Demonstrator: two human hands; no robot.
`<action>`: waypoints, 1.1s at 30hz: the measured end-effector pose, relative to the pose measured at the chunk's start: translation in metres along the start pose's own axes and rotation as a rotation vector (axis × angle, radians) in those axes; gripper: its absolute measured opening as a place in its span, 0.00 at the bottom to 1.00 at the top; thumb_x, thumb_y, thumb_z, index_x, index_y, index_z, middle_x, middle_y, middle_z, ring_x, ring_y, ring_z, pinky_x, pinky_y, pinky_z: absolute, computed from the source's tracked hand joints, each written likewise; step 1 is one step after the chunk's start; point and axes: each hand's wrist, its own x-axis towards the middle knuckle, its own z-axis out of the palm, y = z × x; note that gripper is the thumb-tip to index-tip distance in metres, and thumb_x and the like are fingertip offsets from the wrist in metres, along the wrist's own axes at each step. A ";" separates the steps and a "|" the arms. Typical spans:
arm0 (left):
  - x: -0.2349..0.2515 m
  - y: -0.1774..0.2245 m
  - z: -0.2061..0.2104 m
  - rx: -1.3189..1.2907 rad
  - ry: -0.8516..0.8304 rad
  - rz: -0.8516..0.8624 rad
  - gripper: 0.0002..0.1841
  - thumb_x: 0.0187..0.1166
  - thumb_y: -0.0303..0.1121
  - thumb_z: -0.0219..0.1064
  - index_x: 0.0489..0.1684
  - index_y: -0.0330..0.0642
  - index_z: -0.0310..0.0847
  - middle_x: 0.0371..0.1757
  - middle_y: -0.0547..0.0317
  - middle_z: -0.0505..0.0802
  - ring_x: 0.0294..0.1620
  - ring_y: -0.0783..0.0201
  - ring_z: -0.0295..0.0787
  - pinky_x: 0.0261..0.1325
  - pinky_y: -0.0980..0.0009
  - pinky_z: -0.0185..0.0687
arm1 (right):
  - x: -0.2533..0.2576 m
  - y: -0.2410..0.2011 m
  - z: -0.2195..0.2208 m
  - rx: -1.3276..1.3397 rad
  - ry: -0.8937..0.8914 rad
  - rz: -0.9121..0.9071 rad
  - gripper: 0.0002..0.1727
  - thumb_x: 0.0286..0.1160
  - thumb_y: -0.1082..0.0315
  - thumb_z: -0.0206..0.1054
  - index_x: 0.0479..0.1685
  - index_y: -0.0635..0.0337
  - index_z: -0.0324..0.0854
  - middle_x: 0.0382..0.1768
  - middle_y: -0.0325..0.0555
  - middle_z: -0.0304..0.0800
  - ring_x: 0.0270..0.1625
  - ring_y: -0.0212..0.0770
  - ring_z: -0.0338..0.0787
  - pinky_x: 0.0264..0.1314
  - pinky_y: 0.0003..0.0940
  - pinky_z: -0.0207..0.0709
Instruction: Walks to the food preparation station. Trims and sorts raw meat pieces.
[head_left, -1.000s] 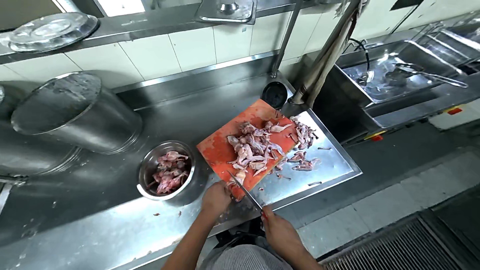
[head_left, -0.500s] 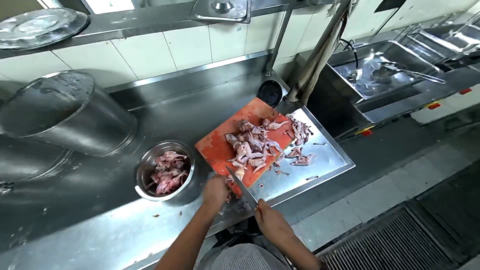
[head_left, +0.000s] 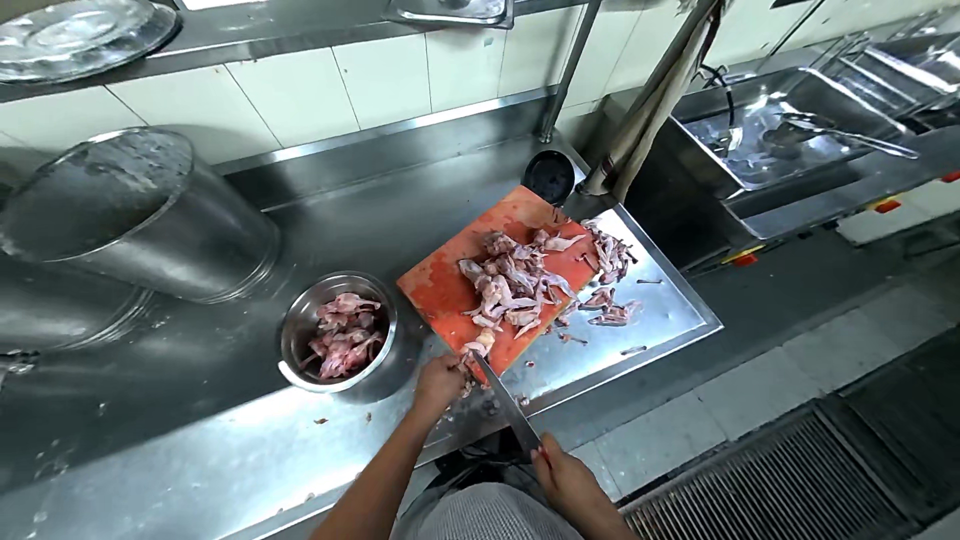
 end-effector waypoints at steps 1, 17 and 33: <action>-0.001 -0.002 0.003 -0.150 -0.031 -0.026 0.13 0.90 0.35 0.59 0.57 0.37 0.85 0.36 0.55 0.93 0.30 0.65 0.92 0.38 0.67 0.90 | -0.002 -0.004 -0.005 -0.004 -0.002 -0.002 0.22 0.92 0.49 0.47 0.64 0.56 0.74 0.39 0.56 0.92 0.47 0.57 0.94 0.51 0.58 0.84; -0.008 0.013 -0.008 -0.351 -0.047 -0.084 0.10 0.90 0.32 0.57 0.50 0.35 0.81 0.25 0.60 0.83 0.18 0.70 0.77 0.23 0.75 0.75 | -0.012 -0.025 -0.030 -0.165 0.127 0.006 0.23 0.92 0.47 0.47 0.72 0.49 0.75 0.44 0.53 0.93 0.50 0.57 0.95 0.51 0.58 0.86; -0.005 0.026 -0.002 -0.928 -0.181 -0.356 0.10 0.91 0.34 0.53 0.42 0.40 0.76 0.20 0.62 0.77 0.11 0.72 0.69 0.14 0.79 0.70 | -0.023 0.006 -0.055 0.008 0.017 -0.037 0.23 0.89 0.45 0.51 0.60 0.54 0.78 0.34 0.53 0.89 0.39 0.56 0.92 0.45 0.59 0.82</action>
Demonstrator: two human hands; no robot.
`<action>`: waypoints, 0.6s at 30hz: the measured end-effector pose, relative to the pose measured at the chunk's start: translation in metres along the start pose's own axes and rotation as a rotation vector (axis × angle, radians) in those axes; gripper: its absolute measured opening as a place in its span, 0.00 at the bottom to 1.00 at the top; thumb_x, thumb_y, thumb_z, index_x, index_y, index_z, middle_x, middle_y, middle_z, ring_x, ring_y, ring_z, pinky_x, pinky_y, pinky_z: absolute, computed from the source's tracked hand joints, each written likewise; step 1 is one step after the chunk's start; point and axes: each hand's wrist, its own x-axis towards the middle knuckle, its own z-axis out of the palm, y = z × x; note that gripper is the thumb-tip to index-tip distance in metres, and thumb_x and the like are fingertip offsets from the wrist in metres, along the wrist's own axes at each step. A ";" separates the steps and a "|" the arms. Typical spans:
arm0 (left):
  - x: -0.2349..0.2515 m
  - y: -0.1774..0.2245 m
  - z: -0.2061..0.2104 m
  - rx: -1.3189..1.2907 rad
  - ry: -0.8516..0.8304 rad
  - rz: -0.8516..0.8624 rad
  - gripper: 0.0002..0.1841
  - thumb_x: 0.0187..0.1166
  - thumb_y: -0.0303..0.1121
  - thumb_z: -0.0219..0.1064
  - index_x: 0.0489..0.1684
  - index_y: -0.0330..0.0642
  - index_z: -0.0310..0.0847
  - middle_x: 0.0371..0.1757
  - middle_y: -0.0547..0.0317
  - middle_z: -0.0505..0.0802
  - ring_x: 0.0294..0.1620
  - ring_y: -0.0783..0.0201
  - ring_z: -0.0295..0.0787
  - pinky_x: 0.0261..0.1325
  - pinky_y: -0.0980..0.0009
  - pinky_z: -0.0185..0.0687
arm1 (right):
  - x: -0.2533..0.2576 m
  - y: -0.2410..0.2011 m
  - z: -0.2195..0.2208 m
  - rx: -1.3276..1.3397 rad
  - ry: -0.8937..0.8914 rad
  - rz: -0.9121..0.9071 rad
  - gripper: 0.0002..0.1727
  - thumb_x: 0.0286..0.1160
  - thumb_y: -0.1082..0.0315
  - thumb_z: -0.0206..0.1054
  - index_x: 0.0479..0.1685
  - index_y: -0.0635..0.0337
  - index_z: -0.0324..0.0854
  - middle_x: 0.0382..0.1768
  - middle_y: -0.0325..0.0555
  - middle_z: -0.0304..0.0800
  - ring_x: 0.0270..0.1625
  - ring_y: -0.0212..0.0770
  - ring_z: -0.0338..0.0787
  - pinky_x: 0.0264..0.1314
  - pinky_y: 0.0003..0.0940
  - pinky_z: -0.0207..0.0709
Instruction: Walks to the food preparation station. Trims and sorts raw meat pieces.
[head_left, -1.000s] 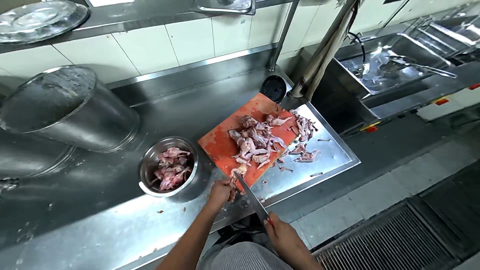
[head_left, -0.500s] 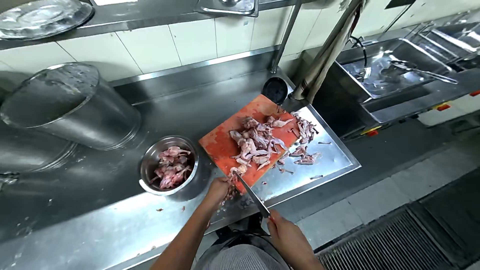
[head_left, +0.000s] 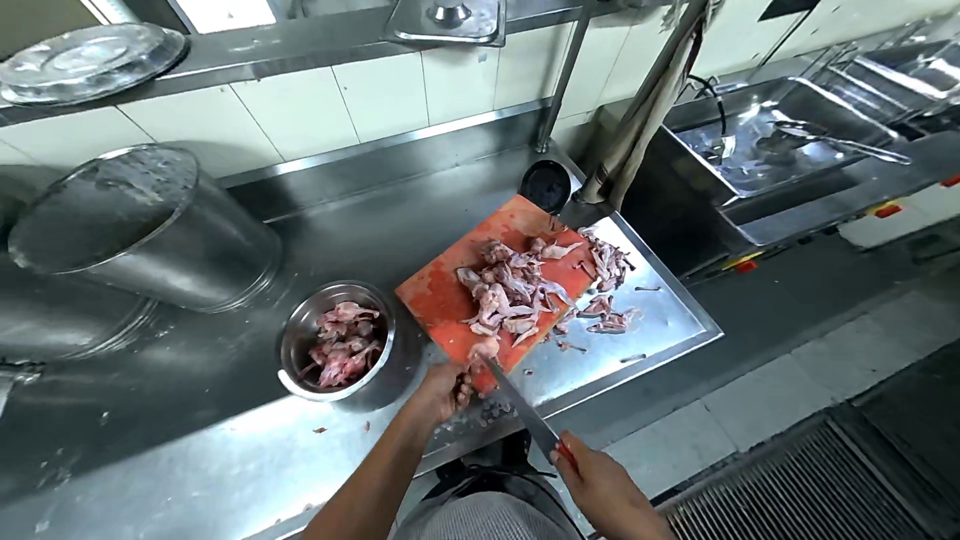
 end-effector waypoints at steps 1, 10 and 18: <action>0.003 -0.007 -0.006 -0.010 0.022 -0.003 0.11 0.91 0.35 0.52 0.42 0.40 0.76 0.20 0.62 0.78 0.11 0.72 0.70 0.13 0.79 0.69 | -0.005 -0.004 -0.003 -0.072 -0.044 0.021 0.23 0.90 0.47 0.50 0.62 0.54 0.78 0.38 0.55 0.91 0.44 0.58 0.93 0.49 0.61 0.83; -0.004 -0.019 -0.014 0.306 0.048 0.169 0.15 0.94 0.39 0.52 0.47 0.37 0.81 0.22 0.60 0.83 0.16 0.69 0.76 0.18 0.76 0.73 | -0.024 -0.011 -0.018 -0.129 0.055 -0.126 0.21 0.88 0.51 0.53 0.54 0.59 0.80 0.33 0.56 0.89 0.40 0.59 0.92 0.43 0.61 0.83; -0.021 0.001 -0.012 1.315 0.231 0.463 0.17 0.89 0.40 0.56 0.60 0.45 0.89 0.57 0.50 0.94 0.63 0.54 0.90 0.72 0.49 0.80 | 0.026 -0.033 0.009 -0.269 0.051 0.053 0.24 0.93 0.48 0.45 0.76 0.47 0.72 0.49 0.55 0.93 0.53 0.59 0.94 0.53 0.60 0.85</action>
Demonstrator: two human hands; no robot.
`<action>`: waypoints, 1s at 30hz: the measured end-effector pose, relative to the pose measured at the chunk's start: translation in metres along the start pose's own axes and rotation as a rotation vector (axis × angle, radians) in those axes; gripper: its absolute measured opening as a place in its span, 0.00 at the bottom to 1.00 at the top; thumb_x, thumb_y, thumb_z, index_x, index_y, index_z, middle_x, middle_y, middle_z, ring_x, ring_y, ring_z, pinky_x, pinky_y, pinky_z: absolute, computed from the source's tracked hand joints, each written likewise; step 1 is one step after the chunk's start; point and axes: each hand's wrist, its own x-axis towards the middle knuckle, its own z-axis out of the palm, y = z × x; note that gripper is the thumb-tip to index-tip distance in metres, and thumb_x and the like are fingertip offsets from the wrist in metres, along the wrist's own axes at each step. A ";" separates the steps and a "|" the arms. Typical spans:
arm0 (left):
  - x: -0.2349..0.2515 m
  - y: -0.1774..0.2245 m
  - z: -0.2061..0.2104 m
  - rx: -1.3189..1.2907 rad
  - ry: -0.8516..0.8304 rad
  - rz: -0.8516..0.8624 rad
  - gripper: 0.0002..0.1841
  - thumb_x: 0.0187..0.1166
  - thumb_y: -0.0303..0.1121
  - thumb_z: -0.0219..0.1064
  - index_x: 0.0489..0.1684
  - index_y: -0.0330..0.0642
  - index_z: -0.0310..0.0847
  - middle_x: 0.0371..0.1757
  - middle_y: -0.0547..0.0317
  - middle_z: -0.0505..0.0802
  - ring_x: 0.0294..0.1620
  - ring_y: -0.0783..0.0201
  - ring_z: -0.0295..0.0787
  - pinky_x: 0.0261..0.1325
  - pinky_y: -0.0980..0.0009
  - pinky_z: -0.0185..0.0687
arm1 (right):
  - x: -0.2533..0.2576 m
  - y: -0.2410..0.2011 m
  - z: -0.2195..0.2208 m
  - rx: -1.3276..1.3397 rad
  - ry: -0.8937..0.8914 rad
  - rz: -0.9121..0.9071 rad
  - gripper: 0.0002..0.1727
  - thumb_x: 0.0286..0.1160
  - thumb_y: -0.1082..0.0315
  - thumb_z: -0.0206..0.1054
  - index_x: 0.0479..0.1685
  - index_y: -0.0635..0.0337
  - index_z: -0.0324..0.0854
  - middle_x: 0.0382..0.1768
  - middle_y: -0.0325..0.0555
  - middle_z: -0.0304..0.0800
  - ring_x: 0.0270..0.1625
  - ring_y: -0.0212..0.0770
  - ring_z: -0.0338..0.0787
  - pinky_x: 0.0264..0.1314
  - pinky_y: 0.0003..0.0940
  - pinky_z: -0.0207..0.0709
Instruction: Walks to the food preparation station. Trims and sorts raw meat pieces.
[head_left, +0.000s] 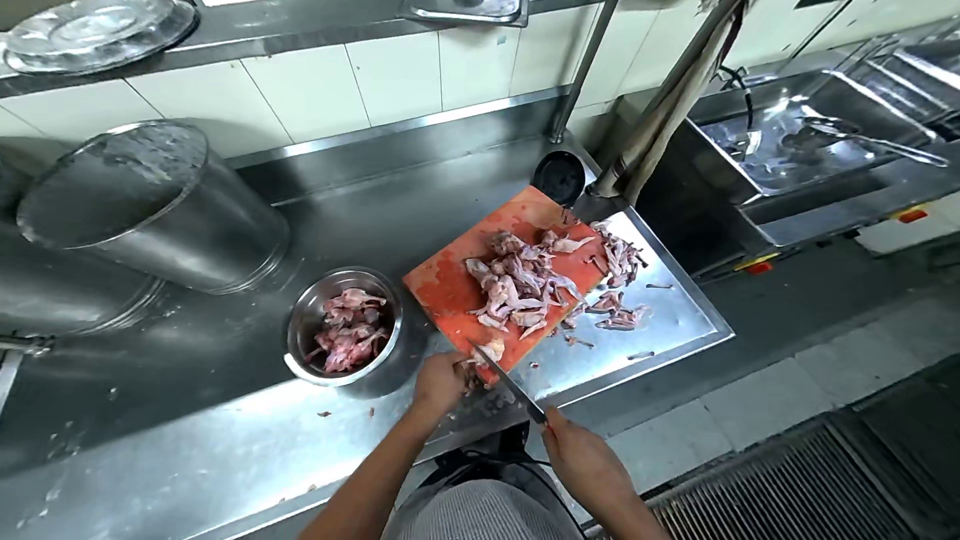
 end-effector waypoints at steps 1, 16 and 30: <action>-0.001 0.004 -0.001 0.061 0.019 0.011 0.17 0.89 0.39 0.56 0.60 0.47 0.90 0.58 0.51 0.95 0.65 0.53 0.90 0.73 0.49 0.80 | -0.002 0.001 -0.001 -0.012 -0.009 0.007 0.24 0.94 0.48 0.44 0.77 0.47 0.71 0.48 0.55 0.93 0.53 0.59 0.94 0.53 0.59 0.86; -0.003 0.005 0.004 0.337 0.050 0.197 0.16 0.88 0.33 0.56 0.63 0.45 0.89 0.65 0.54 0.92 0.69 0.55 0.87 0.76 0.56 0.79 | -0.014 -0.010 -0.005 -0.089 0.016 -0.004 0.23 0.94 0.47 0.44 0.73 0.47 0.74 0.50 0.53 0.91 0.50 0.56 0.95 0.50 0.54 0.87; 0.001 0.003 0.006 0.439 0.025 0.243 0.16 0.87 0.32 0.56 0.62 0.46 0.88 0.67 0.55 0.91 0.73 0.54 0.84 0.77 0.55 0.78 | 0.001 -0.017 0.004 -0.062 -0.038 0.052 0.24 0.95 0.52 0.42 0.80 0.48 0.68 0.50 0.56 0.93 0.53 0.59 0.95 0.53 0.59 0.87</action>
